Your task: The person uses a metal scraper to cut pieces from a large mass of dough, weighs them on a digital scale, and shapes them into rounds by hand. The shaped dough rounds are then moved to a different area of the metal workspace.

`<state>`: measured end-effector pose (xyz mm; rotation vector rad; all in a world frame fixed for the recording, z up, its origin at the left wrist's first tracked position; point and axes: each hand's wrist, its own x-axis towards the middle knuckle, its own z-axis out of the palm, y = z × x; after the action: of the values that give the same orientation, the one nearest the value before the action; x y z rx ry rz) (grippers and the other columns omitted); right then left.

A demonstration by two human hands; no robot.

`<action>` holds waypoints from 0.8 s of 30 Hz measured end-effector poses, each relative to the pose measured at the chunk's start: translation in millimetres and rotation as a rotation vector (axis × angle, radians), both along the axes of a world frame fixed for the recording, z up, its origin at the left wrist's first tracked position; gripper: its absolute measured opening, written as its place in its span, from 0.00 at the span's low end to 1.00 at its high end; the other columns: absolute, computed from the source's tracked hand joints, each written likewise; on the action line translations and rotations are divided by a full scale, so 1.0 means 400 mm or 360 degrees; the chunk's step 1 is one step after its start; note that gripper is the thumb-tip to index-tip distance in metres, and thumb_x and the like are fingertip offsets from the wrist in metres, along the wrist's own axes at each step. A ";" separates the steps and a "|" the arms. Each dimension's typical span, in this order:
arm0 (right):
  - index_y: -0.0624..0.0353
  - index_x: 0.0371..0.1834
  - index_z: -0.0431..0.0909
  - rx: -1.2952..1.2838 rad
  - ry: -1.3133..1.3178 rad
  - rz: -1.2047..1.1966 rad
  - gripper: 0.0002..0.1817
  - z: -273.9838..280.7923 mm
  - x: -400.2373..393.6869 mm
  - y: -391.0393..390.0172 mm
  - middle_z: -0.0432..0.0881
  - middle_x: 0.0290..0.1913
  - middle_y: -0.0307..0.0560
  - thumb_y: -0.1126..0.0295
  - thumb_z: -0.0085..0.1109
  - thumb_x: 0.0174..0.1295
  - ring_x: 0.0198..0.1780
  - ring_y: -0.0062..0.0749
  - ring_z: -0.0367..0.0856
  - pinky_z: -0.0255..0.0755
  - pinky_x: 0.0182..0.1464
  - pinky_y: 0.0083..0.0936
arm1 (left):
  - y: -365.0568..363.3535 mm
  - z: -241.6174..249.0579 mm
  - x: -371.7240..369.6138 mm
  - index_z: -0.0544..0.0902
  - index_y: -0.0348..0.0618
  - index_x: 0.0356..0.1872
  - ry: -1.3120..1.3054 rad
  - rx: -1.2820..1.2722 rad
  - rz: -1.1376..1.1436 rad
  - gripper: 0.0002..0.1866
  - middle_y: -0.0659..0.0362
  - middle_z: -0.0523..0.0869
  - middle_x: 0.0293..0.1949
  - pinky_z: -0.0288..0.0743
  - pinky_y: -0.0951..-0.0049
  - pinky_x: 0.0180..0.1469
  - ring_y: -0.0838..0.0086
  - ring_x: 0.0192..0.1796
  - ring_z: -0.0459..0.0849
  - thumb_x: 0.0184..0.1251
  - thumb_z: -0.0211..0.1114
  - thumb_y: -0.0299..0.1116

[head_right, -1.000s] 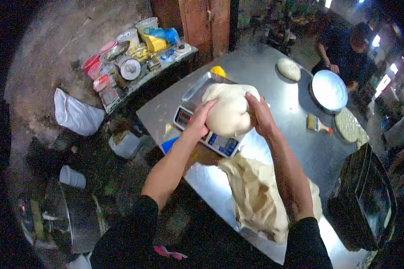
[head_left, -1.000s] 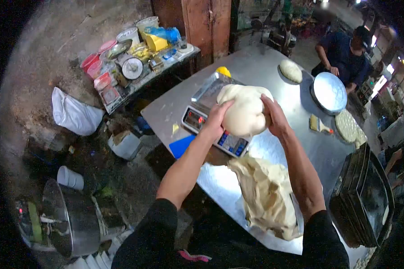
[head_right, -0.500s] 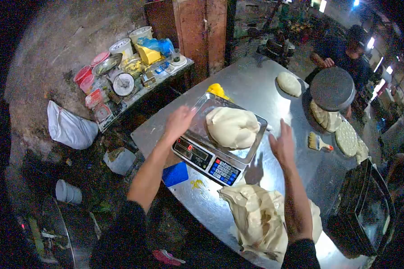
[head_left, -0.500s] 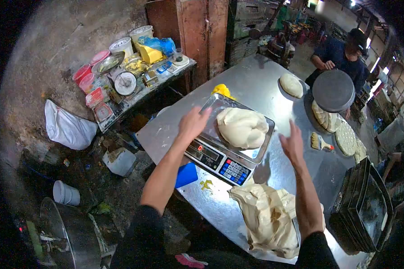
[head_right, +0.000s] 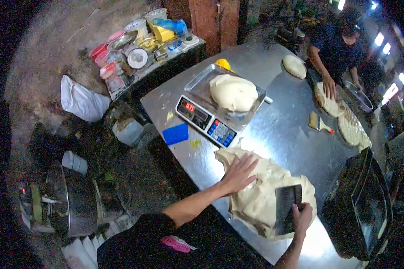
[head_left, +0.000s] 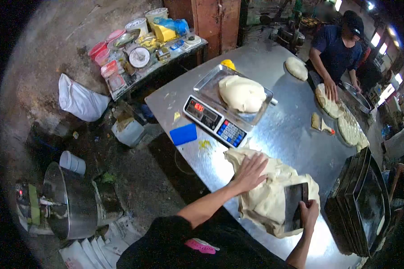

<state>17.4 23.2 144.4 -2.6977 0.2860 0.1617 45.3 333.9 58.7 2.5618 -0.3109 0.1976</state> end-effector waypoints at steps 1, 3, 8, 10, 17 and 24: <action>0.69 0.35 0.73 -0.0084 -0.0177 0.0074 0.21 -0.004 0.001 -0.016 0.78 0.33 0.59 0.60 0.67 0.50 0.36 0.51 0.78 0.71 0.42 0.38 | -0.007 0.000 0.009 0.55 0.42 0.71 0.0004 0.0001 0.0009 0.34 0.47 0.52 0.73 0.34 0.46 0.73 0.54 0.75 0.44 0.70 0.48 0.51; 0.68 0.35 0.71 0.0033 -0.0158 0.0127 0.19 0.028 -0.020 -0.021 0.77 0.34 0.59 0.64 0.66 0.51 0.35 0.47 0.77 0.71 0.41 0.36 | -0.022 0.001 0.014 0.55 0.42 0.71 0.0223 0.0157 -0.0083 0.33 0.47 0.51 0.73 0.35 0.43 0.72 0.53 0.75 0.46 0.71 0.46 0.50; 0.66 0.52 0.65 0.0611 -0.0172 0.0275 0.21 0.062 -0.187 0.022 0.80 0.44 0.62 0.78 0.60 0.56 0.47 0.46 0.80 0.70 0.50 0.33 | -0.005 0.023 -0.087 0.57 0.44 0.71 0.0196 0.0302 -0.0002 0.33 0.46 0.56 0.71 0.46 0.43 0.70 0.50 0.73 0.54 0.69 0.50 0.49; 0.66 0.60 0.62 0.0755 -0.0232 0.0239 0.26 0.067 -0.234 0.054 0.79 0.49 0.65 0.79 0.57 0.58 0.52 0.48 0.79 0.69 0.55 0.34 | 0.000 0.067 -0.125 0.58 0.41 0.70 0.0199 0.0069 0.0124 0.35 0.41 0.59 0.68 0.59 0.49 0.66 0.46 0.69 0.60 0.64 0.58 0.43; 0.68 0.67 0.58 0.0898 -0.0813 0.0008 0.31 0.133 -0.135 0.144 0.71 0.60 0.57 0.79 0.55 0.59 0.60 0.41 0.71 0.64 0.62 0.33 | 0.012 -0.002 -0.053 0.72 0.44 0.60 0.0475 0.0005 -0.0062 0.28 0.43 0.75 0.51 0.71 0.56 0.54 0.47 0.54 0.74 0.55 0.65 0.35; 0.68 0.61 0.62 0.1098 -0.0312 0.0060 0.28 -0.041 0.025 0.378 0.80 0.46 0.62 0.73 0.58 0.57 0.48 0.44 0.81 0.73 0.51 0.35 | 0.138 0.097 -0.044 0.82 0.39 0.40 0.0315 -0.0609 -0.0177 0.14 0.45 0.82 0.37 0.75 0.61 0.46 0.51 0.42 0.81 0.49 0.63 0.26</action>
<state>27.3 174.5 128.2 -2.0145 0.0917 0.0000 27.6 389.3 97.6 2.1582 -0.3059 -0.0370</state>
